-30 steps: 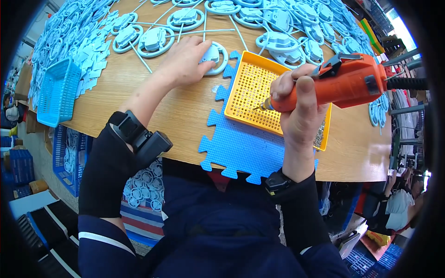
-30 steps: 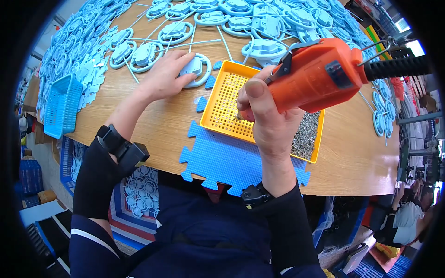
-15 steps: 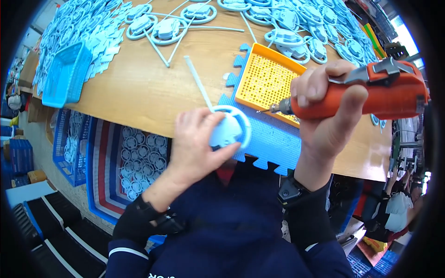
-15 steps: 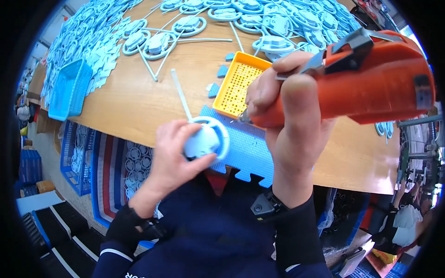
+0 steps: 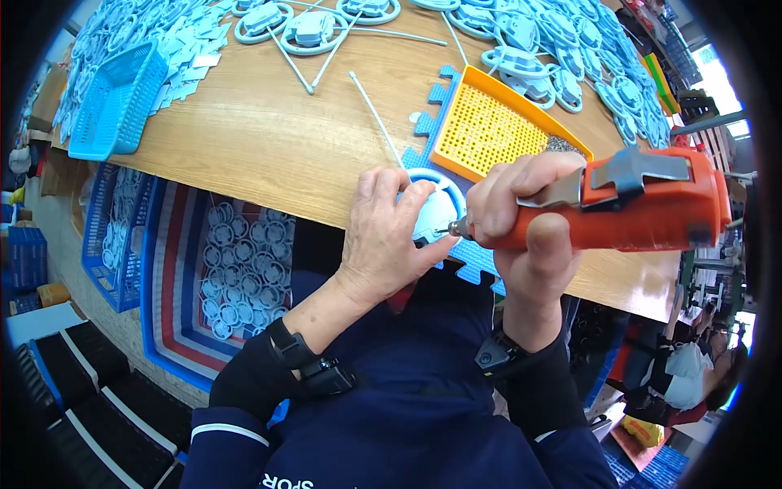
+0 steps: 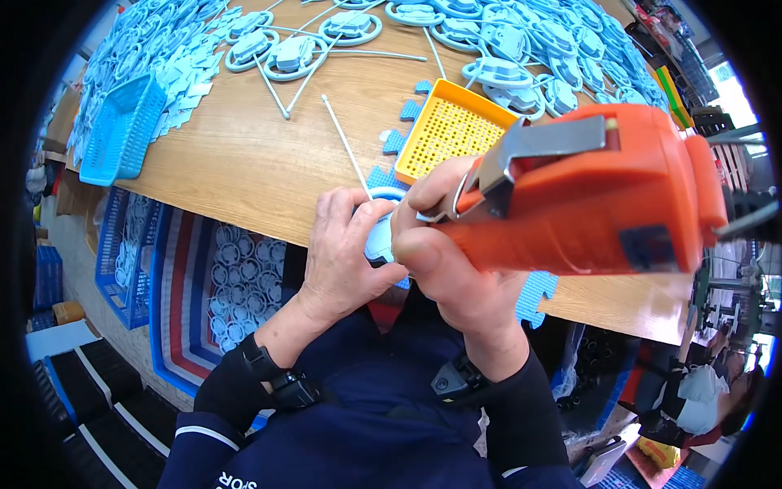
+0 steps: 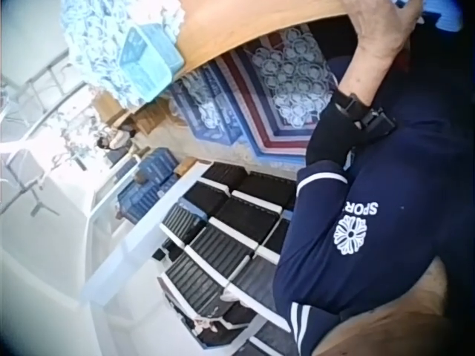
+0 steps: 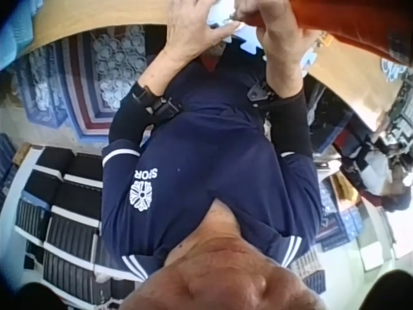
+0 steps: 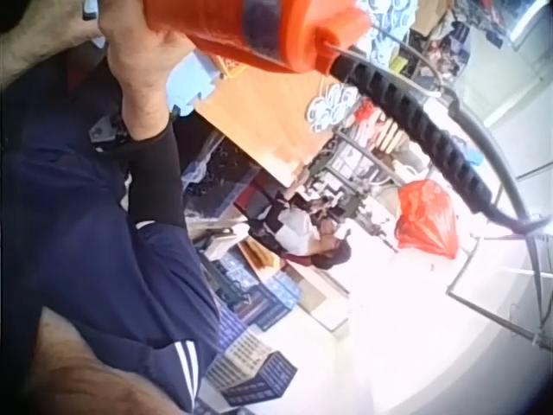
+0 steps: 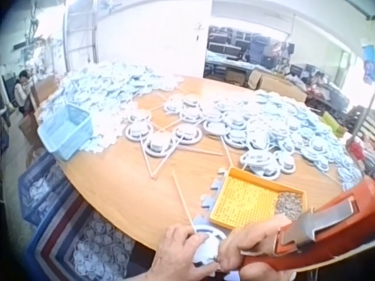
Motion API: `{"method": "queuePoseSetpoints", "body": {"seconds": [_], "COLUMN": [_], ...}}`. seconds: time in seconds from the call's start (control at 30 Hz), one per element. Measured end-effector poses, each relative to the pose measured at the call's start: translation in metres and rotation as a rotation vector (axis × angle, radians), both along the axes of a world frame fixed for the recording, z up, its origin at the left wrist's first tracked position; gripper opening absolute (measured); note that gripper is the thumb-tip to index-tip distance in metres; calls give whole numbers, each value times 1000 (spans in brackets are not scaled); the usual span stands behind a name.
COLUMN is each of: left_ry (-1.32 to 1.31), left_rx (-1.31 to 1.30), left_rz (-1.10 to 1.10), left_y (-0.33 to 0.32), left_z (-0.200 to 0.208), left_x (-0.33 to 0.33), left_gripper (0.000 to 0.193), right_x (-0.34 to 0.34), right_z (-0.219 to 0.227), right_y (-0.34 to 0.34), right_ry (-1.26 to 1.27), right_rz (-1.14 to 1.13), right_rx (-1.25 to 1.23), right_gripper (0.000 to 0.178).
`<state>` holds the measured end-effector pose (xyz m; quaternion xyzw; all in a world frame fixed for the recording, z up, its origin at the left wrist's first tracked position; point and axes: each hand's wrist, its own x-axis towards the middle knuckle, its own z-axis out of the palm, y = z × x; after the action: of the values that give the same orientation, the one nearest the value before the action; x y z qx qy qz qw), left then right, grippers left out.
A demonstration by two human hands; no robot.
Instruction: Assembling blue plastic toy components using an electric screwdriver.
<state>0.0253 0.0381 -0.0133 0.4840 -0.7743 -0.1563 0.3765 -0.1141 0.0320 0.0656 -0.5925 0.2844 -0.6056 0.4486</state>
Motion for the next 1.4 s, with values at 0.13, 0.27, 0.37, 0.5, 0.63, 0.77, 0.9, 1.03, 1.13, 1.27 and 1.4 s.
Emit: {"method": "queuePoseSetpoints", "body": {"seconds": [0.13,0.27,0.37,0.5,0.63,0.77,0.9,1.03,1.13,1.27,1.4], "left_ry": [-5,-25,-7,-12,-108,-300,-417,-463,-474,-499,-753], "left_rx": [-1,0,-39,-55,-38,-92,-184,-177,-151,-358,-312], "left_rz": [1,-13,-1,74,217,210,251,443,446,-303,-193], "left_y": [-2,-5,-7,10,55,40,-79,-252,-328,-358,-363], "left_z": [-3,-6,-3,6,8,37,41,25,44,31,16], "left_x": [-1,0,1,22,78,107,106,117,101,25,-37], "left_gripper": [56,57,55,52,62,72,74,74,72,53,34], "right_x": [1,5,3,5,-24,-33,-39,-52,-56,-58,-59], "right_z": [-6,-6,-13,-1,9,9,0,0,-1,-12,-13], "right_y": [3,4,-3,-10,-25,-52,-68,-68,-70,-76,-78], "right_ry": [72,69,95,-152,-166,-191,-333,-312,-317,-357,-379], "right_rz": [-31,30,-41,133,-38,-119,-111,-164,-197,-210,-178], "right_rx": [-3,27,-36,183,-61,-60,-21,-6,-25,-20,-15], "right_gripper": [42,41,41,44,42,42,44,48,50,51,51]}}
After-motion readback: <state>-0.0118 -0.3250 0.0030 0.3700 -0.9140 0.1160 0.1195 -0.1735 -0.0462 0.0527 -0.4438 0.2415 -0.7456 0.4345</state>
